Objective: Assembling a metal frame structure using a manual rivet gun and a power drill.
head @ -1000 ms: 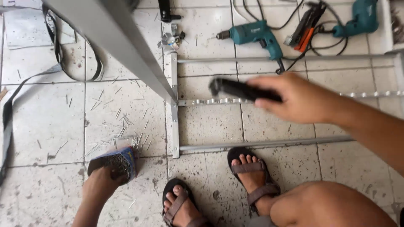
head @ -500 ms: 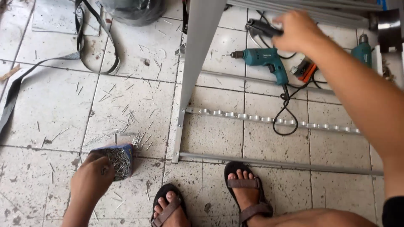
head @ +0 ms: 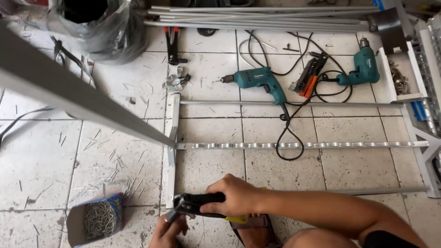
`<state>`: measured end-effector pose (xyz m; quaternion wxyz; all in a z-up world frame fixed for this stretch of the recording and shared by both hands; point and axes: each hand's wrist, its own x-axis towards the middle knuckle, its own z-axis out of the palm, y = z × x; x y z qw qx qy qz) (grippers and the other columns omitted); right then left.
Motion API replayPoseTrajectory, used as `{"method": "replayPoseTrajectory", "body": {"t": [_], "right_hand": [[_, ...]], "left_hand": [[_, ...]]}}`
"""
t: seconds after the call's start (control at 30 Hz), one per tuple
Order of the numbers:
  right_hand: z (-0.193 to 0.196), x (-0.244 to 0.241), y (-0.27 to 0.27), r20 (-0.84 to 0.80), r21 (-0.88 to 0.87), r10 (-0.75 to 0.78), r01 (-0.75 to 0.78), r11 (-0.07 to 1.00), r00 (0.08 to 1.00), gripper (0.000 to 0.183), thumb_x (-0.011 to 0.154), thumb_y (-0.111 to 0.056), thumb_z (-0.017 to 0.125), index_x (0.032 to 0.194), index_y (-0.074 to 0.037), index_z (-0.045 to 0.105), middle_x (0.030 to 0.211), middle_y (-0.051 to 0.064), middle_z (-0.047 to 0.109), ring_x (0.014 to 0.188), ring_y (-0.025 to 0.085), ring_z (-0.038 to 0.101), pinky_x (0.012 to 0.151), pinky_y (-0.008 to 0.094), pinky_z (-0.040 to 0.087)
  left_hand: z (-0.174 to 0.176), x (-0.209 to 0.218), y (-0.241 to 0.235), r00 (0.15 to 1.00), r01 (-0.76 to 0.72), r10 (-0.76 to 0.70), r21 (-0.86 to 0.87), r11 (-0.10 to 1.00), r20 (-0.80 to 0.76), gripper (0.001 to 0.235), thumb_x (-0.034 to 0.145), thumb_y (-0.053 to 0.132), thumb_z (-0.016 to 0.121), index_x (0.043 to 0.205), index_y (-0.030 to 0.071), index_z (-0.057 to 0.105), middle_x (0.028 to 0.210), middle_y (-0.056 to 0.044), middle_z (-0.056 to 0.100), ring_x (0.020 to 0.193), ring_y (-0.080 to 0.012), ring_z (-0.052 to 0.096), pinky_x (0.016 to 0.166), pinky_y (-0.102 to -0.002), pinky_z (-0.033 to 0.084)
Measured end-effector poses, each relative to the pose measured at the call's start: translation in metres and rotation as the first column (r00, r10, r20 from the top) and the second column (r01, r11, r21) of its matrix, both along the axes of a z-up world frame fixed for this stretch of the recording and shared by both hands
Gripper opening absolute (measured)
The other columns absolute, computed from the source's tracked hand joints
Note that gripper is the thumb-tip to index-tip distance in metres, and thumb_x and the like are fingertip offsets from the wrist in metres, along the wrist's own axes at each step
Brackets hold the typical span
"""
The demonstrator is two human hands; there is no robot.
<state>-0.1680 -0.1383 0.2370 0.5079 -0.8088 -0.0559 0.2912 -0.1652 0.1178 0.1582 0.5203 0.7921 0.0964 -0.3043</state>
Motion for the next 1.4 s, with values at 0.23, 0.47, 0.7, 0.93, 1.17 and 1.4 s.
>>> {"method": "replayPoseTrajectory", "body": {"t": [0.23, 0.47, 0.7, 0.93, 1.17, 1.4], "right_hand": [[-0.024, -0.001, -0.012, 0.016, 0.121, -0.004, 0.002, 0.993, 1.000, 0.040, 0.099, -0.036, 0.063, 0.112, 0.002, 0.068, 0.083, 0.010, 0.073, 0.057, 0.016, 0.068, 0.043, 0.017, 0.053], [-0.057, 0.001, -0.037, 0.089, 0.185, -0.201, 0.182, 0.966, 0.976, 0.042, 0.092, -0.041, 0.068, 0.104, -0.001, 0.073, 0.077, 0.009, 0.074, 0.053, 0.017, 0.066, 0.038, 0.026, 0.047], [-0.074, 0.007, -0.029, 0.012, 0.450, -0.295, 0.258, 0.855, 0.955, 0.034, 0.092, -0.037, 0.070, 0.098, -0.003, 0.073, 0.085, 0.009, 0.075, 0.069, 0.019, 0.071, 0.056, 0.026, 0.055], [-0.062, 0.014, -0.038, -0.015, 0.422, -0.312, 0.289, 0.859, 0.950, 0.034, 0.091, -0.032, 0.071, 0.102, 0.001, 0.072, 0.093, 0.015, 0.077, 0.074, 0.023, 0.075, 0.054, 0.024, 0.057], [0.000, 0.010, -0.040, -0.151, 0.200, -0.074, 0.103, 0.974, 0.986, 0.059, 0.100, -0.050, 0.044, 0.121, 0.003, 0.060, 0.084, 0.014, 0.070, 0.057, 0.016, 0.063, 0.044, 0.020, 0.051], [0.037, 0.021, -0.042, -0.080, -0.353, 0.140, -0.159, 0.922, 0.987, 0.093, 0.068, -0.064, 0.058, 0.139, -0.005, 0.047, 0.099, 0.018, 0.066, 0.081, 0.028, 0.066, 0.068, 0.041, 0.055]], "left_hand": [[0.019, -0.023, -0.020, 0.644, -0.016, -0.151, 0.210, 0.978, 0.750, 0.081, 0.086, 0.079, 0.027, 0.099, 0.017, 0.078, 0.103, 0.002, 0.062, 0.053, -0.0058, 0.047, 0.060, -0.022, 0.047], [0.020, 0.000, -0.048, 0.877, -0.403, 0.415, -0.102, 0.910, 0.241, 0.022, 0.095, 0.004, 0.061, 0.108, -0.009, 0.073, 0.077, -0.018, 0.057, 0.064, -0.0227, 0.054, 0.061, -0.031, 0.045], [0.052, 0.042, -0.042, 0.948, -0.183, 0.098, 0.265, 0.947, 0.303, 0.029, 0.096, 0.009, 0.055, 0.106, -0.004, 0.079, 0.063, -0.021, 0.064, 0.065, -0.0251, 0.060, 0.068, -0.033, 0.047], [0.071, 0.047, -0.078, 0.920, -0.234, 0.126, 0.264, 0.936, 0.371, 0.029, 0.098, 0.010, 0.052, 0.104, 0.000, 0.078, 0.081, -0.017, 0.063, 0.081, -0.0232, 0.062, 0.081, -0.032, 0.048], [0.059, 0.063, -0.093, 0.873, 0.085, -0.079, 0.009, 0.996, 0.482, 0.047, 0.102, 0.031, 0.037, 0.098, 0.004, 0.074, 0.071, -0.010, 0.072, 0.069, -0.0188, 0.068, 0.065, -0.027, 0.048], [-0.009, 0.054, -0.060, 0.909, 0.178, -0.088, -0.188, 0.966, 0.407, 0.052, 0.093, 0.046, 0.042, 0.119, 0.008, 0.067, 0.091, -0.013, 0.078, 0.084, -0.0221, 0.071, 0.071, -0.031, 0.054]]}}
